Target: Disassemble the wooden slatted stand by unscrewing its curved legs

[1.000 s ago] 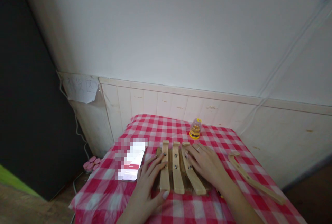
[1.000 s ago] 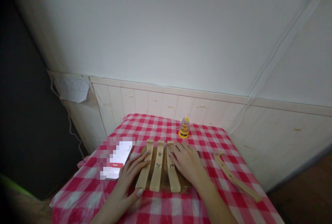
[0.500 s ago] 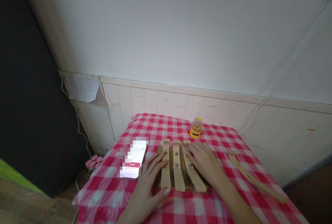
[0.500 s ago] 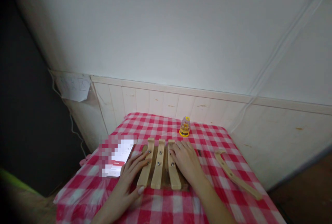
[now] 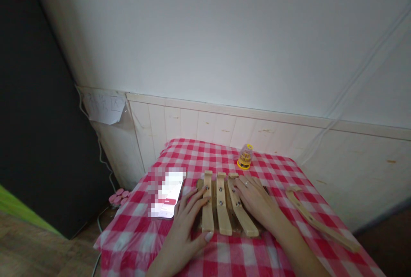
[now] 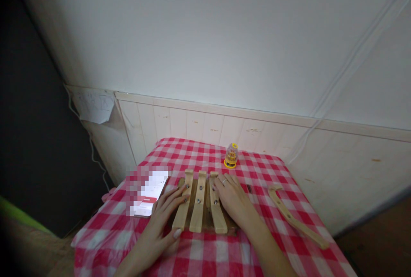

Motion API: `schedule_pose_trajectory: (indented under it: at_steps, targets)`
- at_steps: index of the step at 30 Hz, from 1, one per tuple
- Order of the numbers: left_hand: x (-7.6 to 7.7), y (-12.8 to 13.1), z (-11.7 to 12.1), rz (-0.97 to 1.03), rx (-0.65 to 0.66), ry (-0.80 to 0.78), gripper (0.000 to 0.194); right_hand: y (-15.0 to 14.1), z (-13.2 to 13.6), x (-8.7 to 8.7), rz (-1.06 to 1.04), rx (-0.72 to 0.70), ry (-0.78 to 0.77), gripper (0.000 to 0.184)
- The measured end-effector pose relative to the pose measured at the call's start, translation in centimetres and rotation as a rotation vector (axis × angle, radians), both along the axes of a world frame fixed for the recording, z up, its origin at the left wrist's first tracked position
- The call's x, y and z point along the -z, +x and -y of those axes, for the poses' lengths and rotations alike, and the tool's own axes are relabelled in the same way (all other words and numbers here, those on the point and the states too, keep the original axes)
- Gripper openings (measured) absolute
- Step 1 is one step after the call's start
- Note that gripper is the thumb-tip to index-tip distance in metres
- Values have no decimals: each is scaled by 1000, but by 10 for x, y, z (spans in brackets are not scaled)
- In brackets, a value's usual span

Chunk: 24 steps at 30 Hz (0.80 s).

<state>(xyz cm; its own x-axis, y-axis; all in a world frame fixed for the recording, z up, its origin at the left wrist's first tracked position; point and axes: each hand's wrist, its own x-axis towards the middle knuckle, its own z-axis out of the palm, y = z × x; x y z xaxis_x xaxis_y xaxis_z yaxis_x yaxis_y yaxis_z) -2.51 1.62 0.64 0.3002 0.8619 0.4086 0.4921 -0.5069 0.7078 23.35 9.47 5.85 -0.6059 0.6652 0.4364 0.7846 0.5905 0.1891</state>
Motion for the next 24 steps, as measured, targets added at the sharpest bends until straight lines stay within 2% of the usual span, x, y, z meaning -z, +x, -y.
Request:
schedule_pose_trajectory:
  at_steps: [5, 8, 12, 14, 19, 24]
  targets:
    - [-1, 0, 1, -4, -12, 4, 59, -1, 6, -9, -78, -24, -61, 20]
    - [0, 0, 1, -6, -11, 5, 58, -3, 9, -13, -73, 85, -22, 15]
    - [2, 0, -1, -3, -16, 5, 57, -7, 9, -13, -20, 233, -16, 21]
    - [3, 1, -1, 1, -26, 7, 58, -9, 8, -11, -10, 214, -19, 21]
    - [1, 1, 1, 1, -30, 4, 59, -6, 4, -7, -12, 68, 1, 24]
    - [-1, 0, 2, 12, -29, -5, 59, 1, 0, -3, 4, -18, -59, 25]
